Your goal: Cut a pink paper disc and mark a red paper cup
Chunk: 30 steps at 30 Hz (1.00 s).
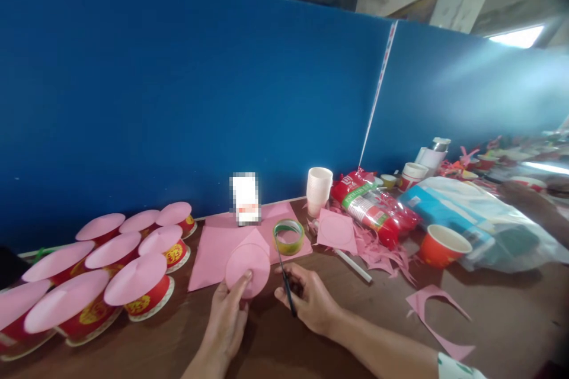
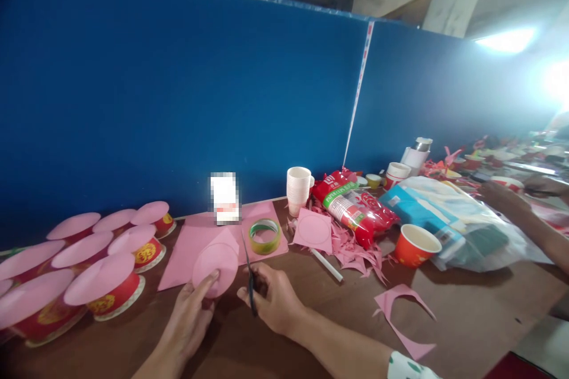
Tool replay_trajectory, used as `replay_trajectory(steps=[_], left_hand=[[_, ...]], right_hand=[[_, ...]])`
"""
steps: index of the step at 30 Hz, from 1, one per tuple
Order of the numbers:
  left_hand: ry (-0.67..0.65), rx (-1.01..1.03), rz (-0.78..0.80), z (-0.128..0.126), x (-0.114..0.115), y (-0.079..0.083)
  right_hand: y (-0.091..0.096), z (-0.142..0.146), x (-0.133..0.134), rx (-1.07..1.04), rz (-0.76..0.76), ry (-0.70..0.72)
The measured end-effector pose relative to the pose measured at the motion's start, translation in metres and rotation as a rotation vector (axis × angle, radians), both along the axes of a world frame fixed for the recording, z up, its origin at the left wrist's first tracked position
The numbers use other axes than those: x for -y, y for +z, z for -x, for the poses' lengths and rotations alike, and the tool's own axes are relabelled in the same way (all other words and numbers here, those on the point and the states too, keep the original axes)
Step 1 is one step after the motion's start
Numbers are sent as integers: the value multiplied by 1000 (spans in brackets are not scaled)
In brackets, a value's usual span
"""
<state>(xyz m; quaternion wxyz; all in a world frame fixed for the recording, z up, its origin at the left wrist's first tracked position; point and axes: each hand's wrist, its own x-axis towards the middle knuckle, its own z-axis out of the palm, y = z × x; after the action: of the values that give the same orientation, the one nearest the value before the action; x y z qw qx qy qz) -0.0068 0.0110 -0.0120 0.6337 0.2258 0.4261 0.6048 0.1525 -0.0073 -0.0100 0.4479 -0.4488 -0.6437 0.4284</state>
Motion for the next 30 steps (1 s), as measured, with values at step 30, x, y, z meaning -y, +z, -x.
replay_trajectory(steps=[30], left_hand=[[73,157,-68,-1,-2,0]], right_hand=[[2,-10,1,266,-172,-137]])
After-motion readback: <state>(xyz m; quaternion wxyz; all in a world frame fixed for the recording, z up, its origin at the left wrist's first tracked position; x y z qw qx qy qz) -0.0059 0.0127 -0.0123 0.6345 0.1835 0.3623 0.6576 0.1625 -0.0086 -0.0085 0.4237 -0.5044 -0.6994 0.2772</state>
